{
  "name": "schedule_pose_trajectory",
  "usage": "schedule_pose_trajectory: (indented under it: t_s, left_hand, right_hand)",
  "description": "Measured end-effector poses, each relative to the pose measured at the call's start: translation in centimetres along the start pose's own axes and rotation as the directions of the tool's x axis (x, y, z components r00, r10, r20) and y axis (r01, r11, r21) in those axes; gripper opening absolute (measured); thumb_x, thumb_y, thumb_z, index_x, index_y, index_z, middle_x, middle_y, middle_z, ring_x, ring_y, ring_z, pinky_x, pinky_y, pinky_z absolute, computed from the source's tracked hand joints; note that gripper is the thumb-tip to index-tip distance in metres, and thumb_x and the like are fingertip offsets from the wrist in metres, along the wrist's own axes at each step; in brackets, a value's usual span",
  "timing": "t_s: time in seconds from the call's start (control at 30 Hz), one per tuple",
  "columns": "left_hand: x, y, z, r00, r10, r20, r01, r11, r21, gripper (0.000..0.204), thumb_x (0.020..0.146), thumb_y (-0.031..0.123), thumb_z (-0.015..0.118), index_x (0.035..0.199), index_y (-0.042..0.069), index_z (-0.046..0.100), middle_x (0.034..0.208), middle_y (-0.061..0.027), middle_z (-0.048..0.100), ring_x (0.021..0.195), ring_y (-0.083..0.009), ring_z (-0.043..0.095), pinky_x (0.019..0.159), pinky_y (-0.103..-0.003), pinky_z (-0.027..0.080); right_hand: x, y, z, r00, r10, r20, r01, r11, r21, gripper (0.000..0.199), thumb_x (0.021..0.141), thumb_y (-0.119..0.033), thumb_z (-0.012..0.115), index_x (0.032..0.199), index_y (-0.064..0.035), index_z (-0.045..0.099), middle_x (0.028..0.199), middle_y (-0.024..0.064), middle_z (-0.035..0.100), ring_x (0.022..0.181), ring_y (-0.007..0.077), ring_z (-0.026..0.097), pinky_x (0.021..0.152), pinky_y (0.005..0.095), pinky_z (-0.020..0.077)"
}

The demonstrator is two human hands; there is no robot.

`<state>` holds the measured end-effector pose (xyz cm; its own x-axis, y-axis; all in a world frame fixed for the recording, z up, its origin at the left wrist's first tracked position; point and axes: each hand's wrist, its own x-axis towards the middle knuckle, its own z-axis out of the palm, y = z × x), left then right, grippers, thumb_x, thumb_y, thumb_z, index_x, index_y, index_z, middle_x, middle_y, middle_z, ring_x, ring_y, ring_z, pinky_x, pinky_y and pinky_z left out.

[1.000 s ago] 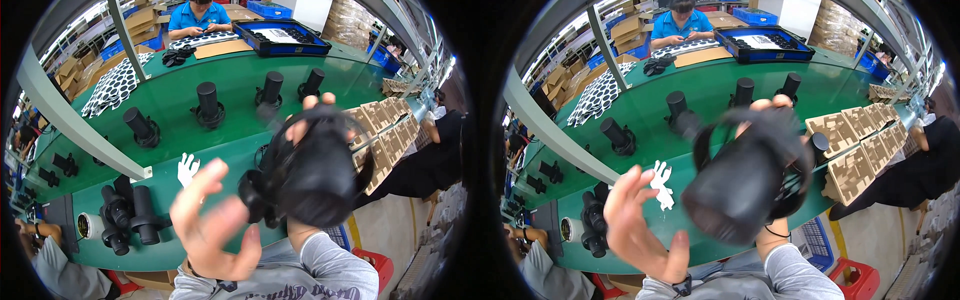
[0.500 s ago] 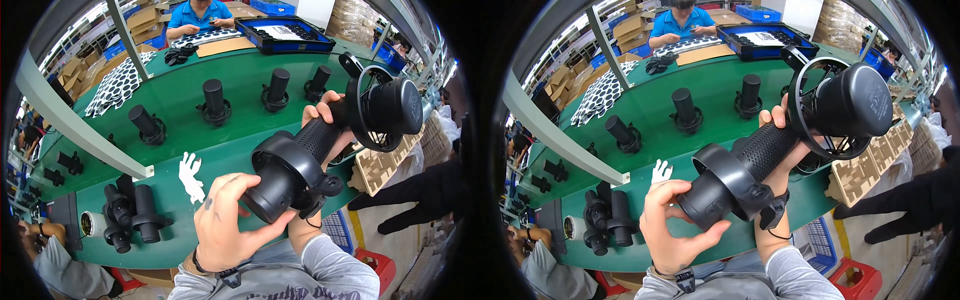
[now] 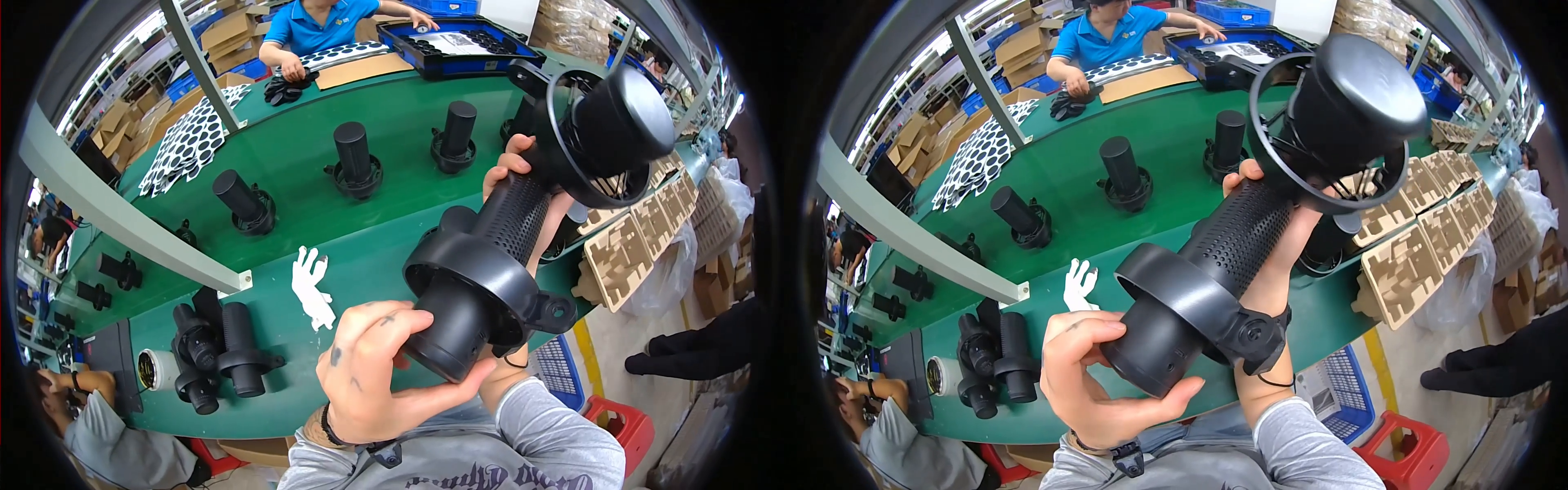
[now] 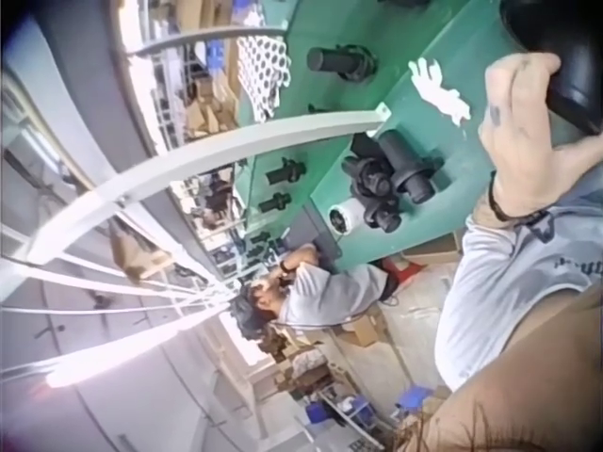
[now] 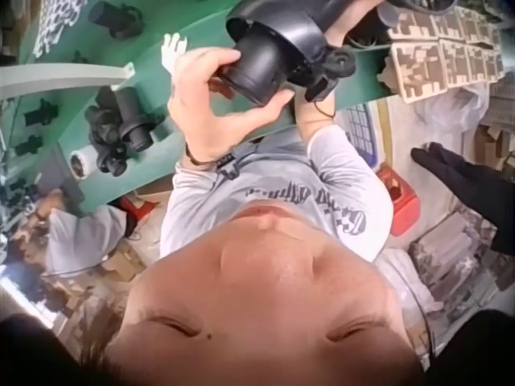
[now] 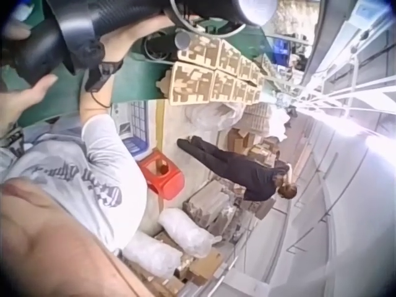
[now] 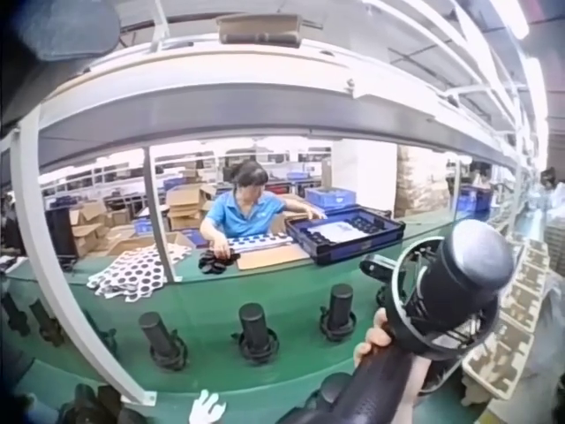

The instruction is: Assembling plastic housings and components for electronic devices, possibly microphones, on a factory production line.

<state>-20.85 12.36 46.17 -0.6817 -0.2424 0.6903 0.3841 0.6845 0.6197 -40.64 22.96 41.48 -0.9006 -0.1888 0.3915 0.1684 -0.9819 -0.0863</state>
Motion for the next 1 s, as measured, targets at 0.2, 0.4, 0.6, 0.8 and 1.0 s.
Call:
schedule_pose_trajectory:
  t_s: [0.2,0.4,0.6,0.8,1.0]
  left_hand:
    - [-0.5,0.1,-0.5,0.999,-0.051,-0.003,0.051,0.998,0.019,0.074,0.044,0.023,0.094,0.104,0.004,0.052,0.095,-0.0115,0.057,0.076,-0.0159,0.057,0.053,-0.024,0.046]
    - [-0.5,-0.2,-0.8,0.975,0.224,0.010,-0.221,0.951,0.218,0.056,0.045,0.014,0.090,0.093,0.018,0.063,0.108,-0.0074,0.058,0.079,-0.0227,0.055,0.062,-0.032,0.046]
    - [-0.6,0.3,-0.3,0.906,0.414,0.087,-0.421,0.856,0.301,0.037,0.064,0.016,0.073,0.096,0.035,0.069,0.116,0.0017,0.058,0.090,-0.0228,0.049,0.069,-0.031,0.043]
    - [-0.3,0.1,-0.9,0.892,0.430,0.140,-0.452,0.837,0.307,0.036,0.064,0.016,0.072,0.094,0.036,0.068,0.114,0.0081,0.060,0.094,-0.0256,0.047,0.067,-0.032,0.043]
    - [-0.6,0.7,-1.0,0.879,0.417,0.232,-0.469,0.845,0.256,0.035,0.060,0.016,0.073,0.090,0.033,0.066,0.107,0.0141,0.063,0.097,-0.0246,0.044,0.064,-0.032,0.042]
  right_hand:
    - [-1.2,1.0,1.7,0.999,-0.007,-0.054,-0.005,0.976,-0.219,0.052,0.095,-0.037,0.052,0.126,0.0036,0.040,0.115,0.0170,0.046,0.092,0.0200,0.051,0.091,0.0360,0.0453]
    - [-1.0,1.6,1.6,0.985,0.115,0.128,-0.076,0.959,-0.274,0.049,0.098,-0.043,0.044,0.121,-0.0002,0.045,0.104,0.0116,0.051,0.088,0.0158,0.048,0.083,0.0311,0.0435]
    - [-0.6,0.7,1.8,0.995,0.011,-0.104,-0.041,0.956,-0.291,0.066,0.094,-0.062,0.033,0.112,-0.0034,0.056,0.097,0.0090,0.062,0.081,0.0208,0.059,0.069,0.0298,0.0510]
    - [-0.6,1.5,2.1,0.981,0.025,-0.193,-0.064,0.978,-0.199,0.062,0.094,-0.060,0.038,0.115,-0.0037,0.055,0.100,0.0098,0.063,0.084,0.0218,0.060,0.075,0.0340,0.0528]
    - [-0.3,1.1,1.4,0.974,0.121,-0.191,-0.141,0.986,-0.093,0.060,0.093,-0.059,0.040,0.117,-0.0048,0.054,0.101,0.0111,0.063,0.084,0.0222,0.061,0.077,0.0377,0.0537]
